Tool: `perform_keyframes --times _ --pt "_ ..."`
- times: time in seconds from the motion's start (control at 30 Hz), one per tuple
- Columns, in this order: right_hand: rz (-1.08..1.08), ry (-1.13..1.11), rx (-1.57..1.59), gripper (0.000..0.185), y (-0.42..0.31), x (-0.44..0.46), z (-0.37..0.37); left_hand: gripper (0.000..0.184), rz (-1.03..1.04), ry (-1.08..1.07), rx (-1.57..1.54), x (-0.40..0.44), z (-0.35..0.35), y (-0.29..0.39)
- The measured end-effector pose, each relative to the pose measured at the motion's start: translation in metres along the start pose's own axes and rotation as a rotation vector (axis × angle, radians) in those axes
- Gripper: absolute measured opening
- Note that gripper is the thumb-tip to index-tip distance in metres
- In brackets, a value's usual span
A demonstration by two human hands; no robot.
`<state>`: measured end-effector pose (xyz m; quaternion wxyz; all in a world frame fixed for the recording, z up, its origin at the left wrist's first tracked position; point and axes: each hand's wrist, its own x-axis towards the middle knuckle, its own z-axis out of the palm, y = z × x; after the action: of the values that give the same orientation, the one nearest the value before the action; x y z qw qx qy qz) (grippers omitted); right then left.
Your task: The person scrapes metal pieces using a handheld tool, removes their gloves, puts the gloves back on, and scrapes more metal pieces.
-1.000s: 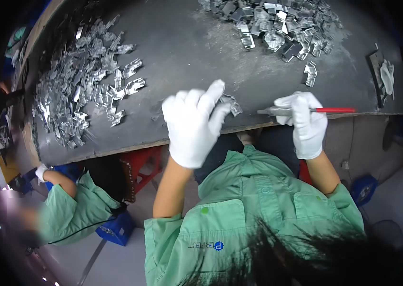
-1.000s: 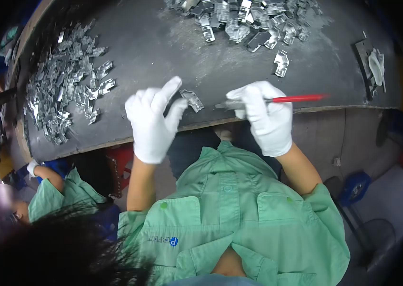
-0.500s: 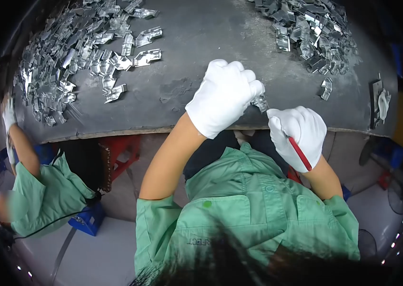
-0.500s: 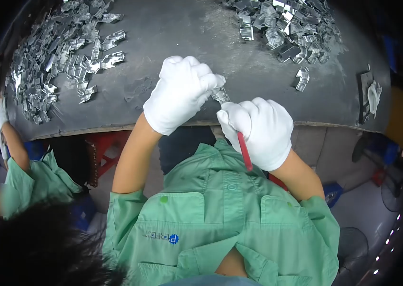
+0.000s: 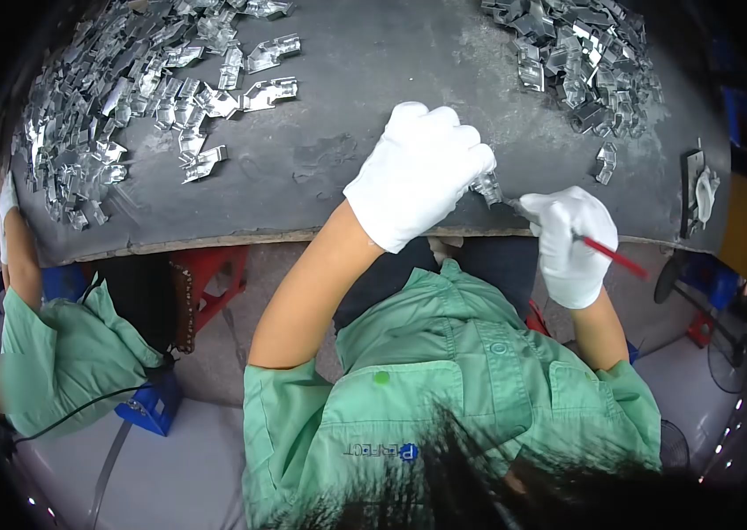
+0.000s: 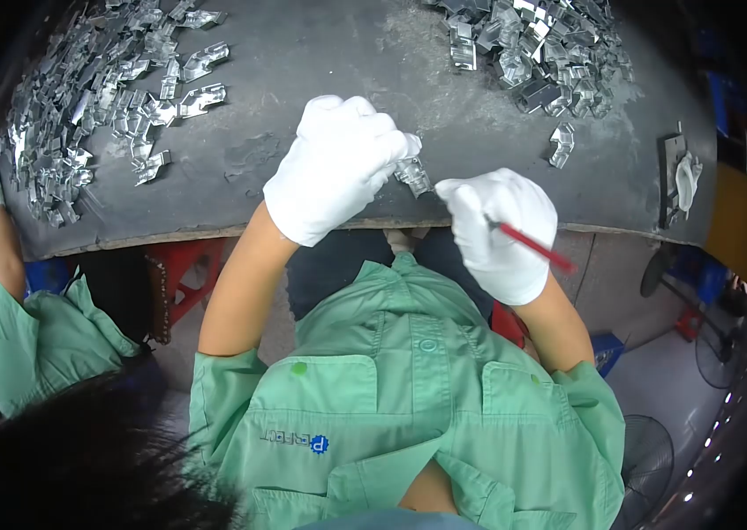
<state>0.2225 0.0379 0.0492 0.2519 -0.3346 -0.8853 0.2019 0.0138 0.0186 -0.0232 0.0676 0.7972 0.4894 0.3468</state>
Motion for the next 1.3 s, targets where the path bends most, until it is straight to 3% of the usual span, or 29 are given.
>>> perform_keyframes --times 0.1,0.2,0.23,0.3,0.33,0.43,0.47,0.57,0.63,0.7,0.77,0.8,0.9,1.0,1.03,1.07,1.13,1.3 --pt "-0.06 -0.017 -0.156 0.006 -0.003 -0.003 0.006 0.005 -0.005 0.001 -0.006 -0.002 0.002 0.0" --pt "-0.054 0.024 -0.058 0.007 -0.003 -0.004 0.011 0.006 -0.017 -0.03 0.008 -0.002 0.001 0.0" --pt "0.255 0.034 0.175 0.003 0.002 -0.003 0.01 0.006 -0.019 -0.039 0.015 -0.001 0.0 0.0" --pt "0.872 0.06 0.643 0.017 0.011 -0.002 0.006 0.006 -0.019 -0.033 0.005 -0.001 -0.001 0.002" --pt "0.934 0.081 0.68 0.028 0.008 -0.004 0.005 0.006 -0.014 -0.028 0.001 0.0 -0.002 0.002" --pt "0.623 0.231 0.642 0.027 0.0 -0.017 0.008 0.006 -0.02 -0.036 -0.021 0.0 -0.001 0.001" --pt "0.572 0.189 0.628 0.017 0.004 -0.021 0.008 0.006 -0.021 -0.042 -0.013 -0.001 -0.001 0.002" --pt "0.024 -0.007 0.011 0.005 0.005 -0.004 -0.001 0.006 -0.017 -0.05 0.003 0.001 -0.002 0.001" --pt "-0.054 -0.068 -0.163 0.004 -0.001 -0.004 0.002 0.006 -0.022 -0.051 -0.002 0.0 -0.002 0.001" --pt "-0.125 0.057 -0.241 0.007 -0.005 -0.006 0.014 0.006 -0.021 -0.03 0.007 0.0 0.0 0.001" --pt "0.146 -0.026 0.133 0.009 -0.001 -0.001 0.009 0.006 -0.015 -0.018 0.015 -0.001 0.0 0.002" --pt "0.849 0.014 0.557 0.022 -0.006 0.007 0.006 0.005 -0.011 -0.011 0.023 0.0 0.001 0.001" --pt "0.896 0.193 0.751 0.033 0.009 -0.003 0.003 0.004 -0.003 -0.016 0.011 0.004 -0.001 -0.001" --pt "0.572 0.101 0.563 0.025 0.004 -0.014 -0.002 0.004 -0.008 -0.02 -0.011 0.0 0.0 0.003" --pt "0.412 0.065 0.44 0.007 0.005 -0.013 -0.001 0.004 -0.004 -0.01 -0.006 0.001 -0.001 0.002" --pt "0.23 0.01 0.224 0.004 0.006 -0.01 -0.001 0.004 -0.001 -0.012 -0.002 0.001 -0.002 0.002" --pt "-0.149 -0.117 -0.156 0.012 0.006 -0.003 -0.004 0.005 -0.001 -0.011 0.012 0.001 -0.003 0.002" --pt "-0.255 0.011 -0.393 0.017 -0.011 -0.007 0.016 0.005 -0.014 -0.018 -0.011 0.0 0.0 0.002"
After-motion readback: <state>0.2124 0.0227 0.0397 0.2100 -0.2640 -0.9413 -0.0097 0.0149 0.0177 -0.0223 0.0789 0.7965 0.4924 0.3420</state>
